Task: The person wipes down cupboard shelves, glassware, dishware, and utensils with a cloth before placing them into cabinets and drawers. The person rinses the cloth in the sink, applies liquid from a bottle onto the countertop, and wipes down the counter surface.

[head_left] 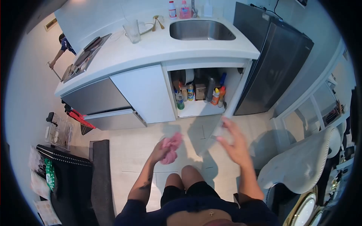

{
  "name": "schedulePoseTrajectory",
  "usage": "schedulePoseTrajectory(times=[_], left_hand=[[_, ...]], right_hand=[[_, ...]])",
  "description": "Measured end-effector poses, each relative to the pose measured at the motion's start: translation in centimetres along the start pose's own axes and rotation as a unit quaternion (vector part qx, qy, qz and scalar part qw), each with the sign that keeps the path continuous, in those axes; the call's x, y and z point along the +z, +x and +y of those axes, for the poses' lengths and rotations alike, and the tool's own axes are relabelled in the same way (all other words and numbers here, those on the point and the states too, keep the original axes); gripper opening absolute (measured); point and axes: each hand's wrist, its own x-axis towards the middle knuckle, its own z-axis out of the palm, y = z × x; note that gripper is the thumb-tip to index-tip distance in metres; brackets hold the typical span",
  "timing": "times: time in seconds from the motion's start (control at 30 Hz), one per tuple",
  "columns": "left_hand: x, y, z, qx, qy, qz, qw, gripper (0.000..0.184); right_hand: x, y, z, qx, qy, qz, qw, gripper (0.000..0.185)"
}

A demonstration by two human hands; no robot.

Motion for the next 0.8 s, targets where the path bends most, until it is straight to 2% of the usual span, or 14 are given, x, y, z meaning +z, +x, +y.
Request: schedulePoseTrajectory(times=[0.03,0.17,0.23,0.27,0.33,0.37,0.43,0.47,0.5,0.53,0.57,0.63,0.67,0.8], left_hand=[[1.9,1.4,3.0,0.06,-0.022,0.01,0.998,0.036],[3.3,3.3,8.8,0.089,0.022,0.128,0.988,0.031],[3.4,1.7,12.8,-0.082,0.141,0.161,0.973,0.03],[3.4,0.9,14.7,-0.09,0.133,0.17,0.972,0.03],[3.2,-2.2,17.7,-0.102,0.005,0.088,0.991,0.032],[3.2,-3.0,19.4,-0.106,-0.004,0.104,0.989,0.032],[3.4,-5.0,23.8,0.037,0.098,0.153,0.983,0.027],[3.7,-5.5,26.0,0.03,0.094,0.169,0.981,0.027],[3.9,-5.4,28.2,0.039,0.014,0.202,0.979,0.024],[3.4,-5.3,30.0,0.05,-0.066,0.232,0.969,0.021],[2.1,-5.0,31.1,0.05,-0.072,0.248,0.965,0.021],[-1.1,-3.9,32.5,-0.048,0.131,0.248,0.959,0.017],[-2.6,-3.1,33.1,-0.052,0.126,0.256,0.957,0.017],[-10.7,1.0,36.3,0.048,0.018,0.259,0.965,0.018]], right_hand=[[1.4,1.5,0.0,-0.016,0.0,-0.045,0.999,0.063],[6.5,8.5,-0.9,-0.057,-0.019,-0.145,0.988,0.059],[8.8,10.4,-1.1,-0.06,-0.002,-0.206,0.977,0.06],[8.6,11.3,-2.1,-0.063,0.01,-0.254,0.965,0.062],[6.7,11.1,-6.4,-0.053,0.055,-0.277,0.958,0.064],[6.0,11.3,-8.2,-0.047,0.093,-0.284,0.953,0.066],[5.2,10.6,-10.1,-0.011,0.139,-0.307,0.941,0.065],[5.1,10.7,-11.0,0.031,0.179,-0.313,0.932,0.065],[5.1,11.2,-12.2,0.024,0.182,-0.33,0.926,0.065],[5.2,11.9,-13.3,0.091,0.248,-0.318,0.911,0.06],[5.6,12.9,-14.0,0.159,0.307,-0.302,0.888,0.056],[7.4,15.7,-13.1,0.175,0.309,-0.302,0.884,0.048],[8.4,17.2,-12.5,0.194,0.316,-0.284,0.884,0.041],[11.3,26.5,-12.7,0.273,0.39,-0.209,0.854,0.025]])
